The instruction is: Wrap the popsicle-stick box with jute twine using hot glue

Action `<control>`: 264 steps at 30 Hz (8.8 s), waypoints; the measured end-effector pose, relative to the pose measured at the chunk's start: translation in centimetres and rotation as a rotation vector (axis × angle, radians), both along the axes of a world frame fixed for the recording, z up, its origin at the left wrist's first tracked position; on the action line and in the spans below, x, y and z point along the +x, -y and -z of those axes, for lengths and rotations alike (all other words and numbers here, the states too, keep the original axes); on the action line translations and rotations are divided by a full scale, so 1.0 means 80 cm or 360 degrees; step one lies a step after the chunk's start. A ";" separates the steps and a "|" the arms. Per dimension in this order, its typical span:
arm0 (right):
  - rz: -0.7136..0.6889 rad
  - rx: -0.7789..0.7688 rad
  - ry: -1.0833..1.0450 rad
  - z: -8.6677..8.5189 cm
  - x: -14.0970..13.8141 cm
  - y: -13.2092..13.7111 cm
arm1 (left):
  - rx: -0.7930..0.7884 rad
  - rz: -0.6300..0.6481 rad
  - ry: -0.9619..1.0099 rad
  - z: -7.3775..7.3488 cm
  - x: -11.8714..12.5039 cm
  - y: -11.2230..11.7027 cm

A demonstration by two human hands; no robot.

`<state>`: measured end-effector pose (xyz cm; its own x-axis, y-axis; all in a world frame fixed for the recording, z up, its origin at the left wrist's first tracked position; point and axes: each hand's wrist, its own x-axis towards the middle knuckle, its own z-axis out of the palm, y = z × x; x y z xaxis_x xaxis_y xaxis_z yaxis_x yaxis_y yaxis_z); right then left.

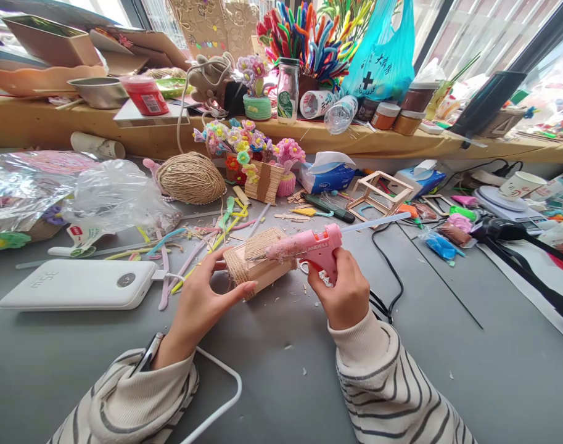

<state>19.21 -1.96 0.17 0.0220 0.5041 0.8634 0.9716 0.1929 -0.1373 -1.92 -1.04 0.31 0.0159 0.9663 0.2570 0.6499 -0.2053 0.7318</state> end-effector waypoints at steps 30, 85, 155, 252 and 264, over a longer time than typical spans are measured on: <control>0.0066 0.0020 0.0003 -0.004 0.004 0.001 | -0.0010 0.0014 0.0052 -0.001 0.000 0.000; 0.0125 0.0029 -0.0027 -0.003 0.015 0.000 | 0.0028 0.0001 0.0036 0.001 -0.001 0.000; 0.0237 0.0084 -0.0034 -0.010 0.032 -0.001 | 0.0020 -0.0021 -0.0025 -0.004 0.000 0.001; 0.0192 0.0066 0.0021 -0.013 0.028 0.004 | 0.0041 -0.0026 -0.0024 -0.003 0.000 0.000; 0.0230 0.0128 0.0085 -0.014 0.029 0.005 | 0.0039 -0.0030 -0.0027 -0.003 0.000 0.000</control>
